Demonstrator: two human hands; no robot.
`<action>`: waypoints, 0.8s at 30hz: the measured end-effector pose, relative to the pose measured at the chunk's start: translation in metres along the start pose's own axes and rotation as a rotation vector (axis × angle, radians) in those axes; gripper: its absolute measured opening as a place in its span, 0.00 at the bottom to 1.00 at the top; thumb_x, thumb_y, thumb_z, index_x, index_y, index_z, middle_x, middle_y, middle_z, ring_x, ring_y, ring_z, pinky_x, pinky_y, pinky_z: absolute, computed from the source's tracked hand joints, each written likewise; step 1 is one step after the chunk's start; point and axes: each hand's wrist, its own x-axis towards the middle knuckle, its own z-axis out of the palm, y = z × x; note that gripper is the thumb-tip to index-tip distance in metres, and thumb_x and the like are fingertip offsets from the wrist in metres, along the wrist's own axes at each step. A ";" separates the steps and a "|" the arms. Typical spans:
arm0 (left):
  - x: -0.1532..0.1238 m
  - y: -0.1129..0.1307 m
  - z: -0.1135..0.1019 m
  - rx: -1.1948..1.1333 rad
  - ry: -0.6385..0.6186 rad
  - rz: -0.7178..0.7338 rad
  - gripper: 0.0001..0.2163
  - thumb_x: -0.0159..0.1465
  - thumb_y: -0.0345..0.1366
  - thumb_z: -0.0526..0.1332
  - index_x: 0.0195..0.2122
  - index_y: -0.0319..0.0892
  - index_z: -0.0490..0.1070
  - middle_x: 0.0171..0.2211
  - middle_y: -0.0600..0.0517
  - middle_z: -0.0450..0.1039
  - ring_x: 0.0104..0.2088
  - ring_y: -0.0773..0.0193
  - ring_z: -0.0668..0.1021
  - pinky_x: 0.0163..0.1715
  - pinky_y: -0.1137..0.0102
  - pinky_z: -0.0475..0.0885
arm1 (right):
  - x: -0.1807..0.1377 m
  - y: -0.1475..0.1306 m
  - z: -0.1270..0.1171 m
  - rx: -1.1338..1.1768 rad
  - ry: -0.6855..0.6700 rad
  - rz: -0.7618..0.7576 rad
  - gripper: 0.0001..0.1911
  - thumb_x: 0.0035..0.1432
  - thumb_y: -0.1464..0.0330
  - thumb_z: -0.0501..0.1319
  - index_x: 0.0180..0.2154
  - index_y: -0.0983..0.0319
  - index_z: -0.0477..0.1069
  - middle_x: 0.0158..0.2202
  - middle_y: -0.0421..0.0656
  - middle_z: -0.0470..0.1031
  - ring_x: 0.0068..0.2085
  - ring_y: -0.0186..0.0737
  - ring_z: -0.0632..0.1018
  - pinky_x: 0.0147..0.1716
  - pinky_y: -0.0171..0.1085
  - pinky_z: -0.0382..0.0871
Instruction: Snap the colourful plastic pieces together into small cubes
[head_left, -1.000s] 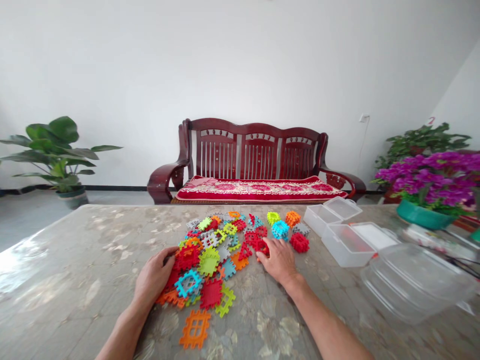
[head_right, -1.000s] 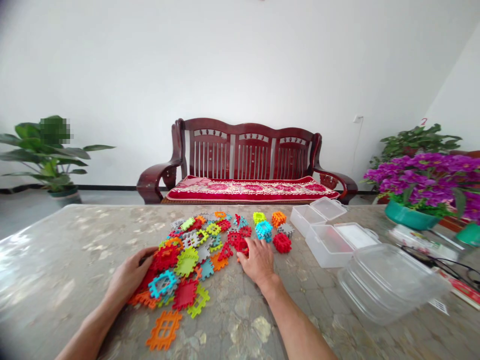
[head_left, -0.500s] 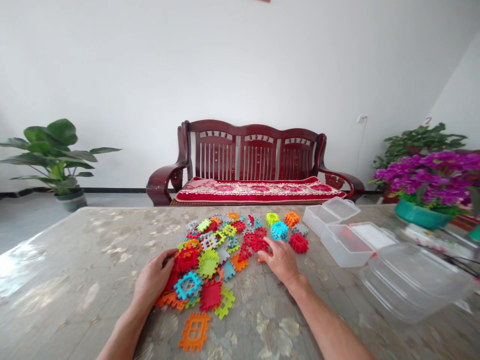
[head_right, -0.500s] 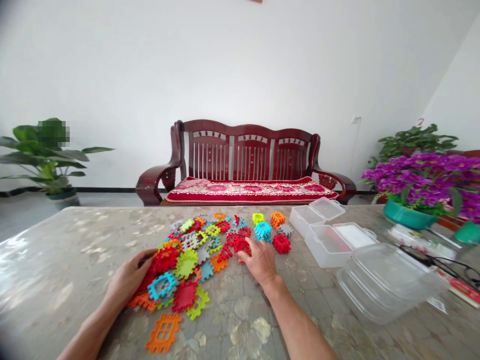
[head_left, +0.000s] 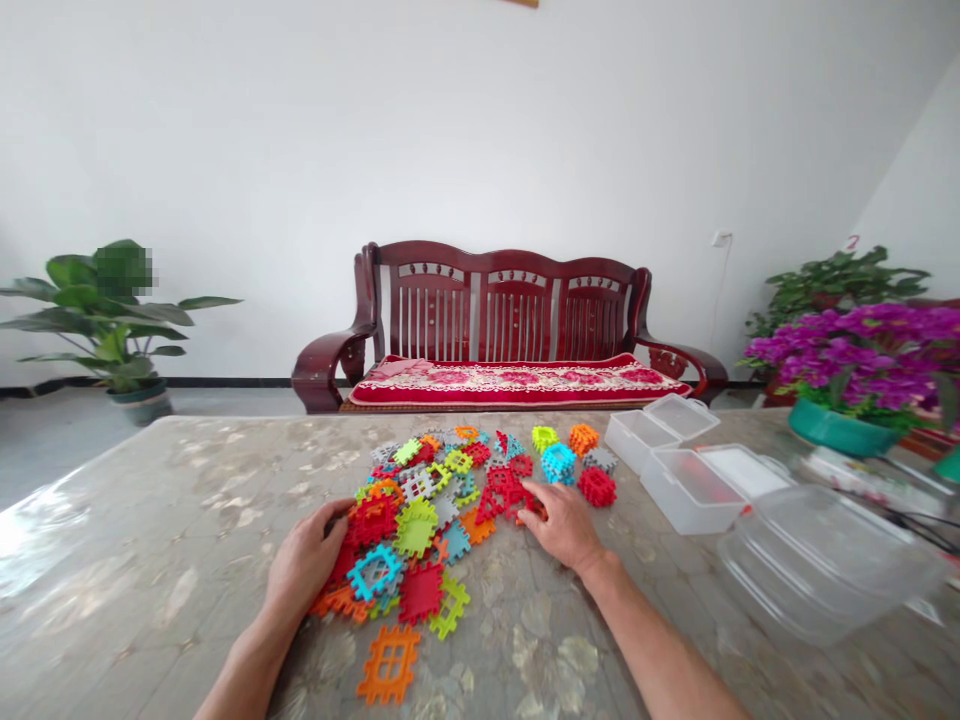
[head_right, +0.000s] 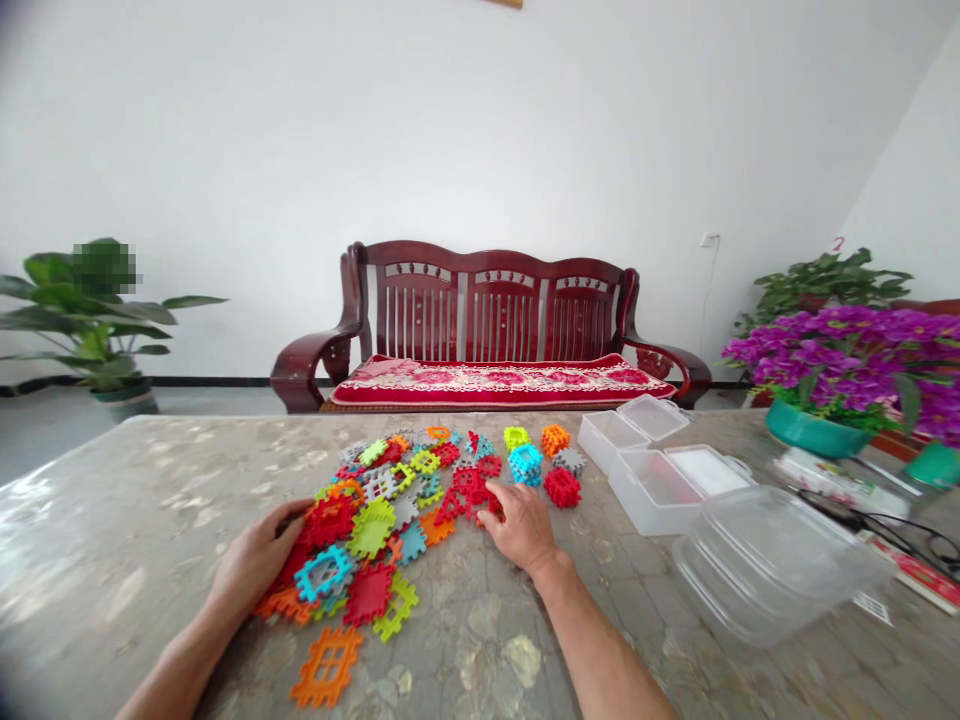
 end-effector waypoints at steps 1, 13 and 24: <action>0.000 0.001 0.000 0.001 0.001 -0.002 0.17 0.60 0.40 0.51 0.46 0.45 0.74 0.44 0.52 0.79 0.44 0.59 0.79 0.42 0.70 0.71 | 0.000 -0.001 -0.001 -0.010 -0.008 0.001 0.22 0.56 0.58 0.62 0.52 0.56 0.70 0.45 0.43 0.78 0.46 0.44 0.74 0.47 0.41 0.63; -0.001 0.004 -0.002 0.023 -0.036 -0.018 0.18 0.61 0.40 0.49 0.47 0.45 0.73 0.46 0.51 0.78 0.47 0.58 0.77 0.44 0.70 0.69 | 0.002 -0.020 0.002 -0.151 -0.033 0.091 0.33 0.51 0.52 0.63 0.56 0.55 0.65 0.50 0.47 0.73 0.51 0.49 0.69 0.49 0.45 0.58; -0.003 0.003 -0.002 0.014 0.012 -0.001 0.17 0.60 0.41 0.51 0.46 0.46 0.75 0.44 0.52 0.79 0.43 0.59 0.79 0.41 0.72 0.71 | 0.005 -0.022 0.009 -0.177 0.013 0.097 0.28 0.53 0.56 0.62 0.55 0.57 0.66 0.47 0.48 0.74 0.48 0.49 0.70 0.47 0.45 0.60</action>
